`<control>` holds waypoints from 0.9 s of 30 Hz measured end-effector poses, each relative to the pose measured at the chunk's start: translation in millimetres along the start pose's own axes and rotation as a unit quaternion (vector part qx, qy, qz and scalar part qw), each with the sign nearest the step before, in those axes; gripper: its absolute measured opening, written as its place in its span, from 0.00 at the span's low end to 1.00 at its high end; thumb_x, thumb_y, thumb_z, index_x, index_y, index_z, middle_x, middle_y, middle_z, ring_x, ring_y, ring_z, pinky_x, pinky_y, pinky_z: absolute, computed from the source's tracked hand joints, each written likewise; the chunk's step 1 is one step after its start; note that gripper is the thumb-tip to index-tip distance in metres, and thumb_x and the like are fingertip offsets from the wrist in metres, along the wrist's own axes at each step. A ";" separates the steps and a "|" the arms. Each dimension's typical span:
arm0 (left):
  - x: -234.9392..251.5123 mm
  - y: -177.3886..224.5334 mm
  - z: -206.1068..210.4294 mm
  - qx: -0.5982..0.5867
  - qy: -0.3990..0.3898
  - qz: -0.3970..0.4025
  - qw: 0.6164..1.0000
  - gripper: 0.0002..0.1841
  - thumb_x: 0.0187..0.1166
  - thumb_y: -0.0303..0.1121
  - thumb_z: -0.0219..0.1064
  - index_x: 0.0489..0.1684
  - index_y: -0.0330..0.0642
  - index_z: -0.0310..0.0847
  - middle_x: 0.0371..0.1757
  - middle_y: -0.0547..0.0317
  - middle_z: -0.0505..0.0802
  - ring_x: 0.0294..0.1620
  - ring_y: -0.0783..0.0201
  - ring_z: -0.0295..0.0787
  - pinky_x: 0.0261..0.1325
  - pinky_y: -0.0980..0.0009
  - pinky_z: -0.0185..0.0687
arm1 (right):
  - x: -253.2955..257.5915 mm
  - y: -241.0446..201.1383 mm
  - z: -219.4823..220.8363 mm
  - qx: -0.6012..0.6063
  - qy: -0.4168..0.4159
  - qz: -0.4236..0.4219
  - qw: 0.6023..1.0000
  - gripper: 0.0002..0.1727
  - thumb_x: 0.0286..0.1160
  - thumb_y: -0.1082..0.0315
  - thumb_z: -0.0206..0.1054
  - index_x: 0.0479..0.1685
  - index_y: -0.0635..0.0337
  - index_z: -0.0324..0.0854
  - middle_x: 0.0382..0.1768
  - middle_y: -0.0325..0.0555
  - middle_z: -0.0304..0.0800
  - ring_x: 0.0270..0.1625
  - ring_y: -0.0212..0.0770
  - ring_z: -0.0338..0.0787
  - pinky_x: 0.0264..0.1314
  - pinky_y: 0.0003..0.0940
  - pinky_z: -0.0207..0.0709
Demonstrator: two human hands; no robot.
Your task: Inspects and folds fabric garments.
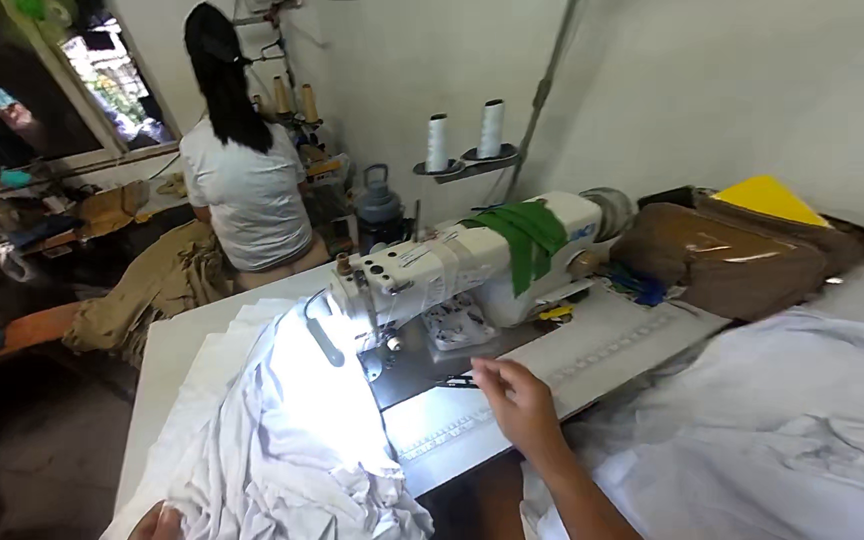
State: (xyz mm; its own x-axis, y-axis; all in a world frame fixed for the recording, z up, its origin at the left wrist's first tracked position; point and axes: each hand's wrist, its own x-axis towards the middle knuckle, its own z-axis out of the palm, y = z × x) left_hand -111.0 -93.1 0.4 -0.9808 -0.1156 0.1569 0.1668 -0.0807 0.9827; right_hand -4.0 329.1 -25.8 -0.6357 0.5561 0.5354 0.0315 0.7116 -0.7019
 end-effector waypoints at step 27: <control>-41.7 -4.4 -62.7 0.167 -0.124 0.046 0.977 0.30 0.80 0.25 0.59 0.79 0.14 0.60 0.70 0.33 0.84 0.69 0.66 0.83 0.76 0.69 0.76 | -74.5 -272.8 96.1 0.135 -0.414 -0.024 0.900 0.58 0.66 0.28 0.68 0.92 0.59 0.59 0.82 0.71 0.66 0.80 0.70 0.72 0.75 0.65 0.71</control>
